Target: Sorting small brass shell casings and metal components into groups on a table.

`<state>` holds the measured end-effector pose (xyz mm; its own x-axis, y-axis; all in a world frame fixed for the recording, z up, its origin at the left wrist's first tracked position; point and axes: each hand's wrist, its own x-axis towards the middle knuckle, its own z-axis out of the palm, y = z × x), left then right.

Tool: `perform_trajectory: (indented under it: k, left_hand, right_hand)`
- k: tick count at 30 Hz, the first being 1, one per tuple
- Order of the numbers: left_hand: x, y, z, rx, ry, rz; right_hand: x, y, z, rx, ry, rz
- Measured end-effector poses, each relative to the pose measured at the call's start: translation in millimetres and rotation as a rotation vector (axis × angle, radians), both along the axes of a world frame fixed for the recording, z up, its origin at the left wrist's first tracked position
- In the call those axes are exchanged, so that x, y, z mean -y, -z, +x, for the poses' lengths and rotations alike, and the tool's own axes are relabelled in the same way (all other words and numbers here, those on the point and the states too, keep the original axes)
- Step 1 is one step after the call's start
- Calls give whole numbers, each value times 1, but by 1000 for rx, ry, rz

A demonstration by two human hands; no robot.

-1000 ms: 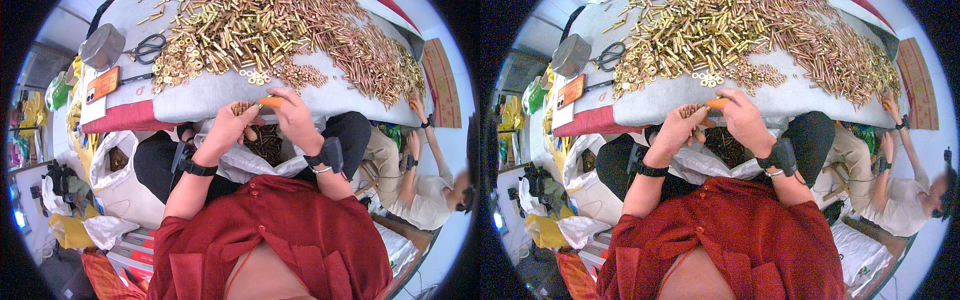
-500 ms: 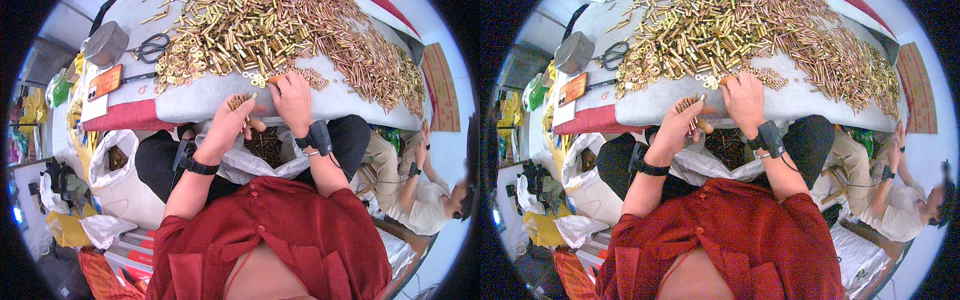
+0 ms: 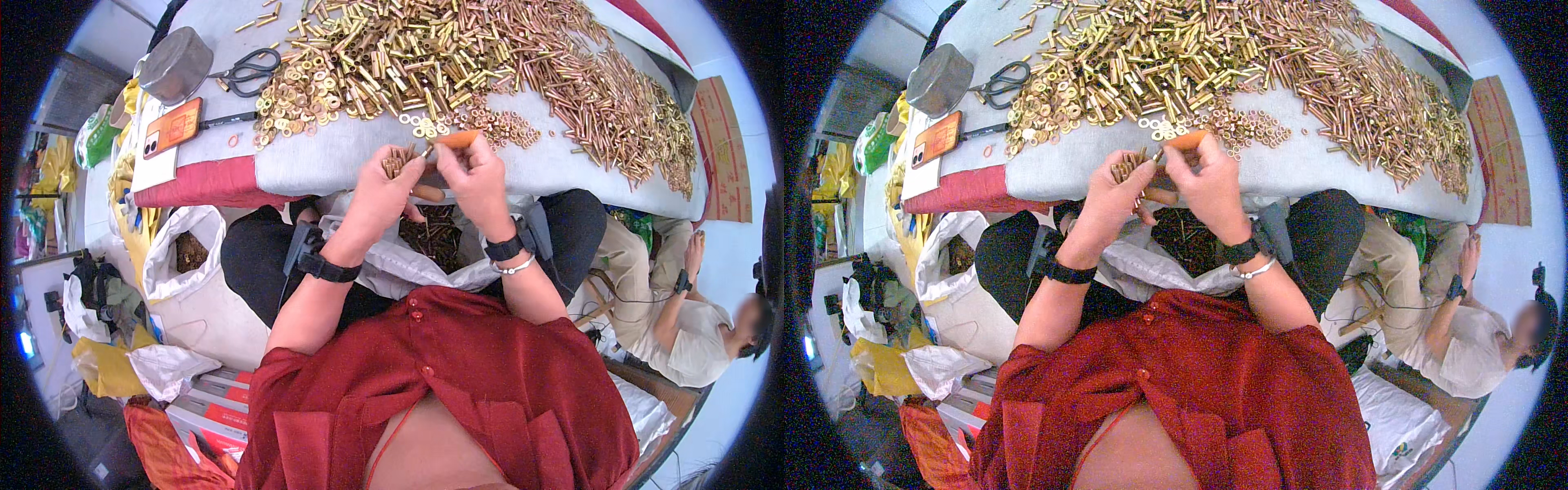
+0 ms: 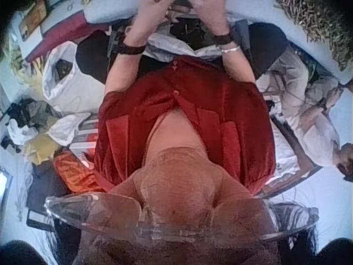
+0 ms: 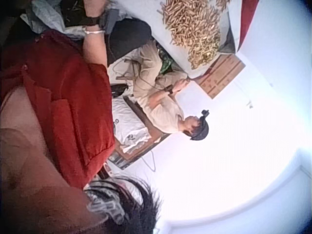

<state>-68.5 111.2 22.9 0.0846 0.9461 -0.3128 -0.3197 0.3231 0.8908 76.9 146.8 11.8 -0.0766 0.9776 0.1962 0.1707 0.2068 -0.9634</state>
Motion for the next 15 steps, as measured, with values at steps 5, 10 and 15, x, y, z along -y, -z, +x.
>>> perform_trajectory:
  k: [5, 10, 15]
  left_hand:
    - [2, 6, 3, -8, 23, -17]
    - [-5, 9, 10, 59, 13, -21]
    - [-10, 2, 2, 119, -45, -26]
  right_hand:
    - [17, -5, -1, 292, 32, 204]
    - [10, 5, 16, 451, -16, 655]
    - [-9, -8, 34, 621, 157, 571]
